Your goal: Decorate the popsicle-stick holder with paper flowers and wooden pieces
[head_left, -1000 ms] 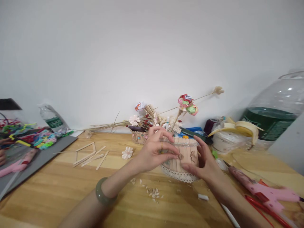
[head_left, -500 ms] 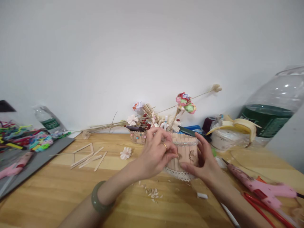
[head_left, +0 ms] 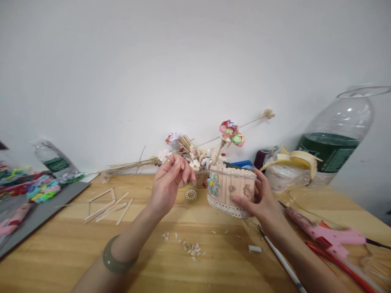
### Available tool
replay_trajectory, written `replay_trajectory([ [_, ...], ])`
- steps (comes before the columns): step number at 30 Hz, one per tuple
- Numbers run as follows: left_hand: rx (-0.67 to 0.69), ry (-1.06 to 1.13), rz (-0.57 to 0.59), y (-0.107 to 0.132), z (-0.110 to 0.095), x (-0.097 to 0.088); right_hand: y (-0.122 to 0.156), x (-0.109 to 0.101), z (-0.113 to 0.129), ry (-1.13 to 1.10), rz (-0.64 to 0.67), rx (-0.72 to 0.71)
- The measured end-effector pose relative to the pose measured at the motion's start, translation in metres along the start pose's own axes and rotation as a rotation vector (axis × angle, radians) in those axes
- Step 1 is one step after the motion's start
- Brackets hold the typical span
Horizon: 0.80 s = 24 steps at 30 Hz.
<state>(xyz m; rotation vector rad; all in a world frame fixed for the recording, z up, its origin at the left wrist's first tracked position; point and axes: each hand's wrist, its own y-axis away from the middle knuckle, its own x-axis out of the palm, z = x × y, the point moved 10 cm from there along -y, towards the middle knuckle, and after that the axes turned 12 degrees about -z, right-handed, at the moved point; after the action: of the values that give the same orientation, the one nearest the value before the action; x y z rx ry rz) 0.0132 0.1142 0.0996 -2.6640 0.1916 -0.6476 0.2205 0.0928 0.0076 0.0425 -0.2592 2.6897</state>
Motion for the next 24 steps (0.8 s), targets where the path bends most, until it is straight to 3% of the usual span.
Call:
replay_trajectory([
  [5, -0.069, -0.068, -0.225, -0.007, 0.022, -0.025, -0.003, -0.005, -0.002, -0.037, -0.037, 0.020],
  [11, -0.162, -0.152, -0.297, -0.003, 0.051, -0.032, -0.005, -0.009, -0.002, -0.078, -0.046, 0.005],
  [14, -0.352, -0.203, -0.260, 0.010, 0.080, -0.021, -0.006, -0.010, -0.001, -0.098, -0.060, -0.020],
  [17, -0.499, -0.162, -0.121, 0.029, 0.102, 0.004, -0.003, -0.009, 0.001, -0.108, -0.075, -0.041],
  [20, -0.521, -0.087, 0.029, 0.041, 0.107, 0.028, 0.003, -0.003, 0.008, -0.138, -0.053, -0.078],
  [24, -0.457, -0.067, -0.003, 0.038, 0.099, 0.026, 0.002, -0.003, 0.014, -0.289, -0.012, -0.073],
])
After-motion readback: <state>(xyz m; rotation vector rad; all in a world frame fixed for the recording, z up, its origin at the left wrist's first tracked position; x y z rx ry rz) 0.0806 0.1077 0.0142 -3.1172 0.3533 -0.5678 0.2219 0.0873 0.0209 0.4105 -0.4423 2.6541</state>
